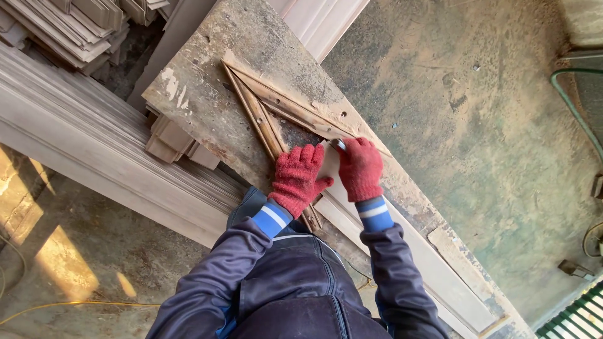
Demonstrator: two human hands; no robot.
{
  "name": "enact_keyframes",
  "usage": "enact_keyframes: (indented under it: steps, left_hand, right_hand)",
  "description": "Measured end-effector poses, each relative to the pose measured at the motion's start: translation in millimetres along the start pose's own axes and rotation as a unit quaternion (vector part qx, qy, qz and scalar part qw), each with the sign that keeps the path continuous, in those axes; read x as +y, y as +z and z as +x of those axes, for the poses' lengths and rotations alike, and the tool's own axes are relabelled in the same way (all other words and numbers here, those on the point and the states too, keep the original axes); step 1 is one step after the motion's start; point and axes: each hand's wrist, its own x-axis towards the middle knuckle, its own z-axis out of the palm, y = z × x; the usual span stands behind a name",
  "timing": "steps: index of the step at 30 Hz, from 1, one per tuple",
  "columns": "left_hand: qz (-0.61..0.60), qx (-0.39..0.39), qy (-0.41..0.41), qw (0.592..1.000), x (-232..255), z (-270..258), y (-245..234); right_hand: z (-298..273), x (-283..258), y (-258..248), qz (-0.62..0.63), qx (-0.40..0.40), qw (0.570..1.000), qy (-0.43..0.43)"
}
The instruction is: The person is sanding wood molding strips using an electric palm sander, manual sandpaper, and a utility knife to clean edges.
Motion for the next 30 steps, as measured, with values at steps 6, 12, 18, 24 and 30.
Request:
enact_keyframes:
  steps: [6, 12, 18, 24, 30]
  left_hand:
    - [-0.001, 0.007, -0.013, 1.000, 1, -2, 15]
    - [0.000, -0.031, -0.031, 0.999, 7, -2, 9]
    - [0.028, -0.103, -0.063, 0.992, 12, 3, 5]
    - [0.049, -0.152, -0.099, 0.982, 27, 7, -12]
    - [0.083, -0.199, -0.144, 0.966, 37, 17, -14]
  right_hand:
    - [-16, 32, 8, -0.031, -0.004, 0.999, -0.028]
    - [-19, 33, -1, -0.037, -0.037, 0.999, -0.009]
    - [-14, 10, -16, -0.011, -0.008, 0.999, -0.030]
    - [-96, 119, -1, -0.010, -0.010, 1.000, -0.003]
    - [-194, 227, 6, -0.049, -0.024, 0.997, 0.059]
